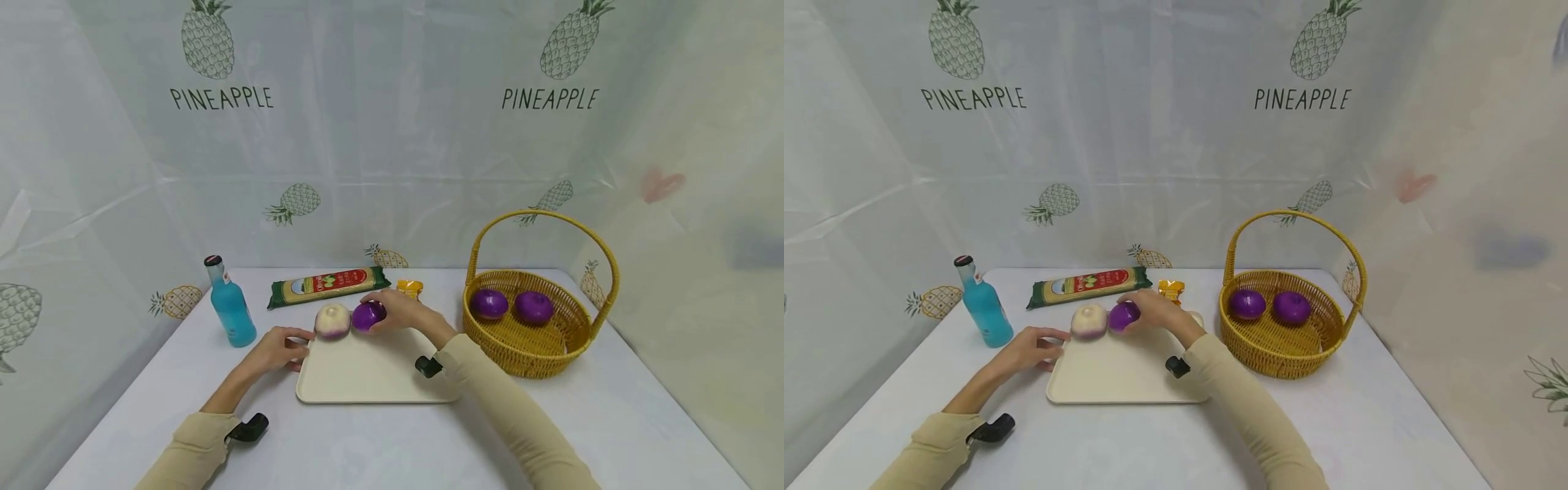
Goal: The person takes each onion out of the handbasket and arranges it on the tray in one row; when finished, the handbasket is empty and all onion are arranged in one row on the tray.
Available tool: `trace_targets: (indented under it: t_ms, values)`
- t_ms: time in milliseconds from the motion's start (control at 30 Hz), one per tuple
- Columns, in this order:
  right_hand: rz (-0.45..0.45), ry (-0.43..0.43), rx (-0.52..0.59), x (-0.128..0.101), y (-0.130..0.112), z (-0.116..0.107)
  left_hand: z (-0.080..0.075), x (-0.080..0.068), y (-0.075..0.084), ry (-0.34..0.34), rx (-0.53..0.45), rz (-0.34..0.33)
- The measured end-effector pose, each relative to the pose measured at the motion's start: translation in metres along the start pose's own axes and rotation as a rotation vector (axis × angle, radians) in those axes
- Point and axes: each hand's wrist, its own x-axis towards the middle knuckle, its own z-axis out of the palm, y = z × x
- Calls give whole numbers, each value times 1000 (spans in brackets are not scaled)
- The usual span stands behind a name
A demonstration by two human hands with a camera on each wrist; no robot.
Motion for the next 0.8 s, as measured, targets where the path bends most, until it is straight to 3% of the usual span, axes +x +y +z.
trace_targets:
  t_ms: [567, 800]
  values:
    - [22, 10, 32, -2, 1, 8, 4, -2, -2, 12, 0, -23]
    - [68, 2, -4, -20, 2, -20, 1, 0, -1, 9, 3, -11]
